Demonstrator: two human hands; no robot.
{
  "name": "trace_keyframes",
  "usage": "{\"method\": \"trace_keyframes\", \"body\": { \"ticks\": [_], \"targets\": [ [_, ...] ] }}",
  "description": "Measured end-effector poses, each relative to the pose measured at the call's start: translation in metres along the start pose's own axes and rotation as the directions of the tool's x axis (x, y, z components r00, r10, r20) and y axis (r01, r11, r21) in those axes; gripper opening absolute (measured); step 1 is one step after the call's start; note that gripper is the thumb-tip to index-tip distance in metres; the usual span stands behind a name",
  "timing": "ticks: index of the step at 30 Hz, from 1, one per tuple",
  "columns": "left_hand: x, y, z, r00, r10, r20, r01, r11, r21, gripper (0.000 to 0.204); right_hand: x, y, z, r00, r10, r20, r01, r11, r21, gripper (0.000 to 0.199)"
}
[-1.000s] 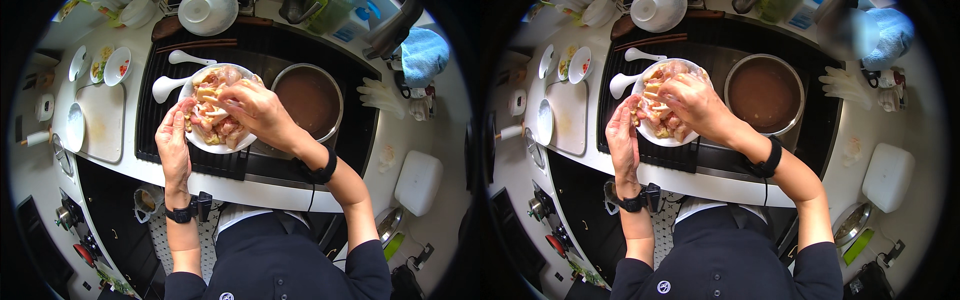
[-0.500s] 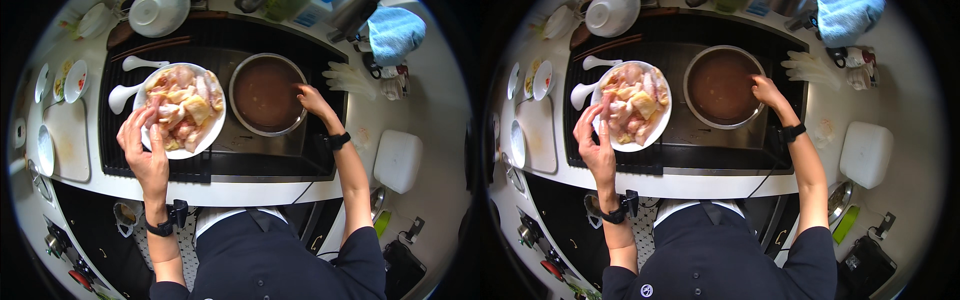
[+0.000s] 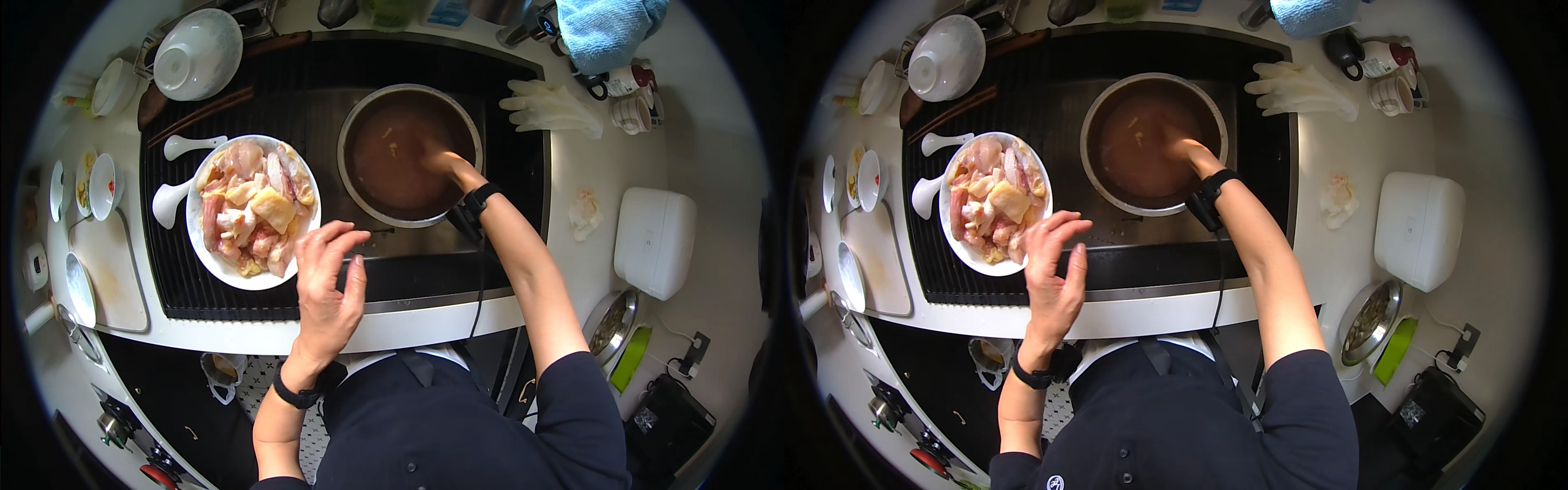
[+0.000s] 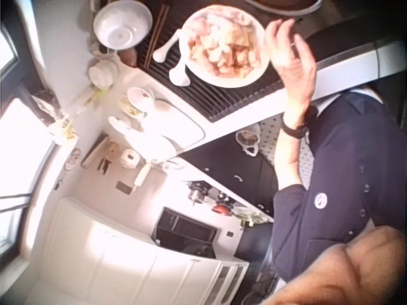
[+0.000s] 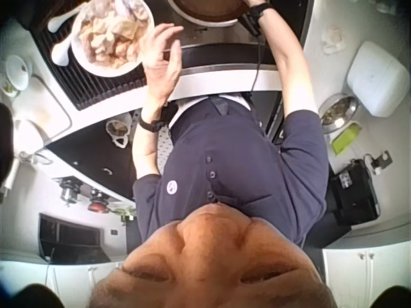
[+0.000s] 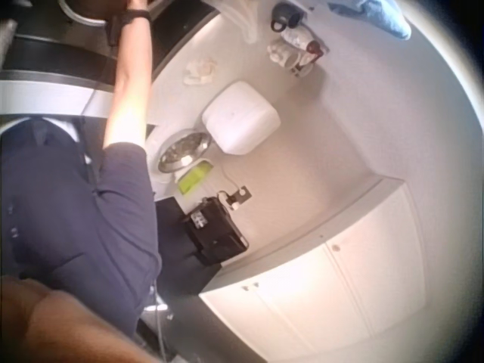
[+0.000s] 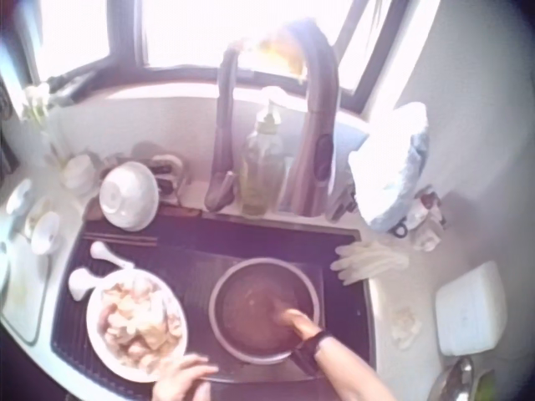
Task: The person retrieves a white plate and a ladle, then uses their hands to remove cooked chicken pieces from a pot of broth in the sink. They place the chicken onto the plate, rinse the chicken under running water, and then wash their hands. The person then dries their hands with a paper towel.
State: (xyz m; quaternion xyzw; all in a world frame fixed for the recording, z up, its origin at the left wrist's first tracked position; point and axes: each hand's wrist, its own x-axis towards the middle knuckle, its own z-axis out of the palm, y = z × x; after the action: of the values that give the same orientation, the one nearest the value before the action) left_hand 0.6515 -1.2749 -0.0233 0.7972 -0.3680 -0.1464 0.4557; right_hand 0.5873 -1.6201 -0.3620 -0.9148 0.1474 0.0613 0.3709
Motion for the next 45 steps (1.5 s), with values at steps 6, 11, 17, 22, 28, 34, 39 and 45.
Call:
{"method": "trace_keyframes", "body": {
  "ticks": [6, 11, 17, 22, 28, 34, 39, 45],
  "targets": [
    [0.006, -0.007, 0.019, 0.997, -0.058, 0.046, 0.062, 0.996, -0.068, 0.025, 0.037, -0.079, -0.026, 0.973, 0.221, 0.063, -0.228, 0.902, 0.366, 0.060],
    [0.010, -0.011, 0.020, 0.996, -0.077, 0.036, 0.080, 0.993, -0.091, 0.025, 0.040, -0.112, -0.039, 0.934, 0.271, 0.232, -0.352, 0.805, 0.478, 0.045],
    [0.010, -0.014, 0.017, 0.994, -0.103, 0.040, 0.107, 0.986, -0.130, 0.025, 0.017, -0.118, -0.049, 0.741, 0.347, 0.575, -0.625, 0.670, 0.402, 0.035],
    [0.005, -0.015, 0.012, 0.993, -0.119, 0.024, 0.121, 0.979, -0.165, 0.026, -0.003, -0.152, -0.070, 0.725, 0.114, 0.679, -0.671, 0.338, 0.660, 0.033],
    [-0.007, -0.018, 0.008, 0.994, -0.110, 0.017, 0.111, 0.970, -0.214, 0.025, -0.034, -0.255, -0.139, 0.911, -0.009, 0.413, -0.390, 0.312, 0.867, 0.034],
    [-0.018, -0.024, 0.018, 0.997, -0.059, 0.043, 0.066, 0.980, -0.186, 0.025, -0.060, -0.378, -0.148, 0.949, -0.316, -0.015, 0.208, 0.586, 0.784, 0.044],
    [-0.023, -0.028, 0.026, 0.967, -0.182, 0.179, 0.217, 0.955, -0.200, 0.020, -0.033, -0.435, -0.102, 0.820, -0.570, -0.059, 0.553, 0.760, 0.341, 0.061],
    [-0.024, -0.032, 0.031, 0.992, -0.065, 0.107, 0.077, 0.990, -0.115, 0.026, -0.025, -0.415, -0.109, 0.917, -0.395, -0.062, 0.349, 0.714, 0.607, 0.058]
  ]
}}
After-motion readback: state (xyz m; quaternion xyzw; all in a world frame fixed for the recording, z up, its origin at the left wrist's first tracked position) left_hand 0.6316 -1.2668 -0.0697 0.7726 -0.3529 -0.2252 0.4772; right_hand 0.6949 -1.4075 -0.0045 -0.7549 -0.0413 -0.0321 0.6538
